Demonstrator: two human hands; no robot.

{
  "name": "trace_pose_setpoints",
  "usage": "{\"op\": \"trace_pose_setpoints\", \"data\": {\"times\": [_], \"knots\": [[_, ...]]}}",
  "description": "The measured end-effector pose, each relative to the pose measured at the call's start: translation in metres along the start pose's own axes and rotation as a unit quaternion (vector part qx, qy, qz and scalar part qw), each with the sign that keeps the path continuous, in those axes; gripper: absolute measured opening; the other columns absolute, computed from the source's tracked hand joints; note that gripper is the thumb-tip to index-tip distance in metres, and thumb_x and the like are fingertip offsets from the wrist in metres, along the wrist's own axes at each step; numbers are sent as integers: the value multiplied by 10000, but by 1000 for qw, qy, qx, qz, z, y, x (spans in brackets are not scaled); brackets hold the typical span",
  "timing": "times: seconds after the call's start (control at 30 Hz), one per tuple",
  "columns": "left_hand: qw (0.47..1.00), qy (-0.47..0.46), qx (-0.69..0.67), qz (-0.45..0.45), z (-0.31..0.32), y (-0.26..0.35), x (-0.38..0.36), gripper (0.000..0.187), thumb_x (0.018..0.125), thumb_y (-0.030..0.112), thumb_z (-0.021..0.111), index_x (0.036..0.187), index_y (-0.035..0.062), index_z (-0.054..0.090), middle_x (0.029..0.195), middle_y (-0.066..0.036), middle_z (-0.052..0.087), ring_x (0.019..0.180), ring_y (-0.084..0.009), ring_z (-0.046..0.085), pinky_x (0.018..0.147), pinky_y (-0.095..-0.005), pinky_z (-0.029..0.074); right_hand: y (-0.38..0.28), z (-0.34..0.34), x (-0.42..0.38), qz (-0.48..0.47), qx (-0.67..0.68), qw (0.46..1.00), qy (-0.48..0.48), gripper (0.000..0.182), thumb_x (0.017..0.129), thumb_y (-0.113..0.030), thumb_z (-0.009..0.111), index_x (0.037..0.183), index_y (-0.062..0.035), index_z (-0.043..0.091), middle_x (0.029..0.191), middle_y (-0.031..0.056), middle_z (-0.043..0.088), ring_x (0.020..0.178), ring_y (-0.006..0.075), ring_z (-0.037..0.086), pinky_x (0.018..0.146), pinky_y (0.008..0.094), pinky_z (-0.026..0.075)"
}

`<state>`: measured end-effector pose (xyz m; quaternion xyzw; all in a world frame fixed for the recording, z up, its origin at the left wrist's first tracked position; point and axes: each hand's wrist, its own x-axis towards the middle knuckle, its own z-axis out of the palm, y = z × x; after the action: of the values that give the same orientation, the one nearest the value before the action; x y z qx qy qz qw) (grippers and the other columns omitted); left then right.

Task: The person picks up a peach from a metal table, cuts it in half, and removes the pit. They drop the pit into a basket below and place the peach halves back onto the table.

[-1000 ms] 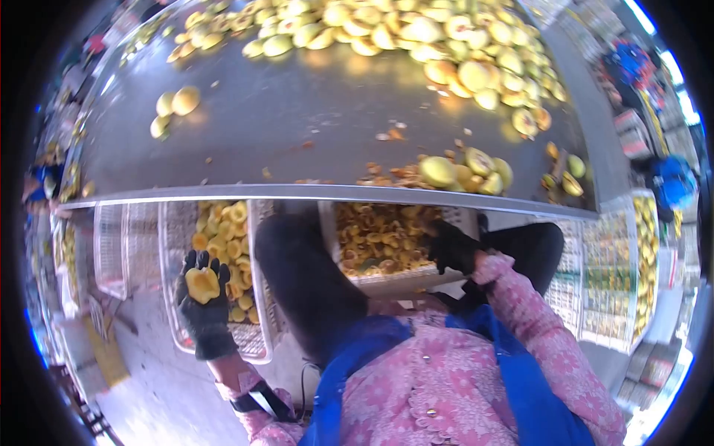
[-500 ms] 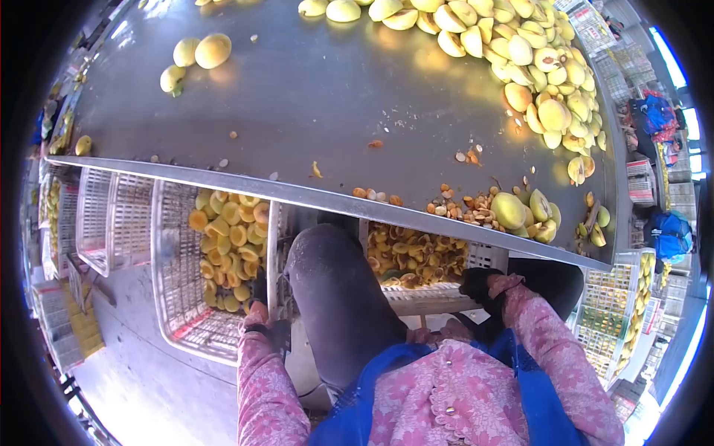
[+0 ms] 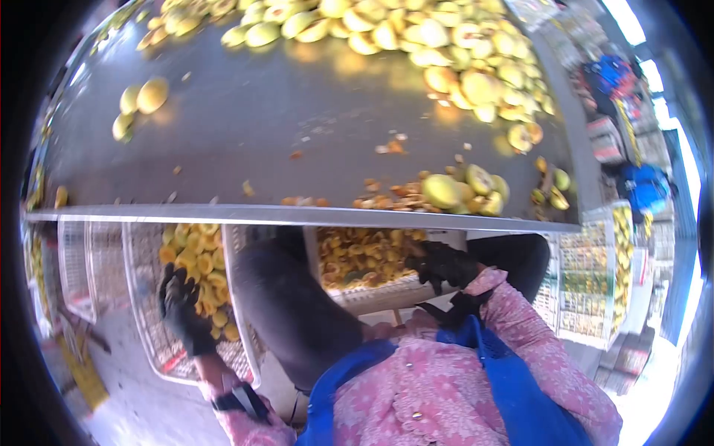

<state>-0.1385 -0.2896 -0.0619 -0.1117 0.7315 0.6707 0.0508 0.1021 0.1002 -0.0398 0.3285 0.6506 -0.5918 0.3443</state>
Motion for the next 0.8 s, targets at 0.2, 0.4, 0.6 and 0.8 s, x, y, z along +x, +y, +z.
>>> {"op": "trace_pose_setpoints", "data": {"times": [0.2, 0.4, 0.6, 0.8], "knots": [[934, -355, -16, 43, 101, 65, -103, 323, 870, 91, 549, 1164, -41, 546, 1034, -118, 605, 883, -168, 598, 771, -267, 497, 16, 13, -31, -127, 111, 986, 10, 403, 842, -293, 600, 1151, -44, 531, 706, 64, 575, 540, 116, 557, 471, 246, 440], [890, -450, -22, -65, 201, 37, -176, 291, 833, 49, 585, 1112, -33, 590, 959, -63, 633, 829, -116, 584, 701, -238, 493, 46, 18, -45, -483, -141, 862, 61, 448, 817, -131, 559, 1250, -52, 473, 750, 96, 605, 609, 172, 595, 509, 289, 466], [878, -453, 152, 4, 218, 8, -182, 211, 799, 63, 608, 993, -9, 651, 937, -49, 663, 800, -88, 582, 668, -239, 486, 55, 46, -33, -349, 38, 934, 73, 409, 854, -149, 509, 1246, -40, 473, 702, 112, 608, 506, 148, 582, 408, 250, 450], [894, -433, 76, 84, 212, -22, -169, 283, 782, -9, 582, 1061, 9, 632, 933, -53, 663, 783, -104, 597, 681, -251, 486, 55, 48, -35, -420, 6, 903, 90, 277, 838, -166, 547, 1041, 22, 547, 722, 135, 612, 535, 158, 602, 448, 271, 476]]}}
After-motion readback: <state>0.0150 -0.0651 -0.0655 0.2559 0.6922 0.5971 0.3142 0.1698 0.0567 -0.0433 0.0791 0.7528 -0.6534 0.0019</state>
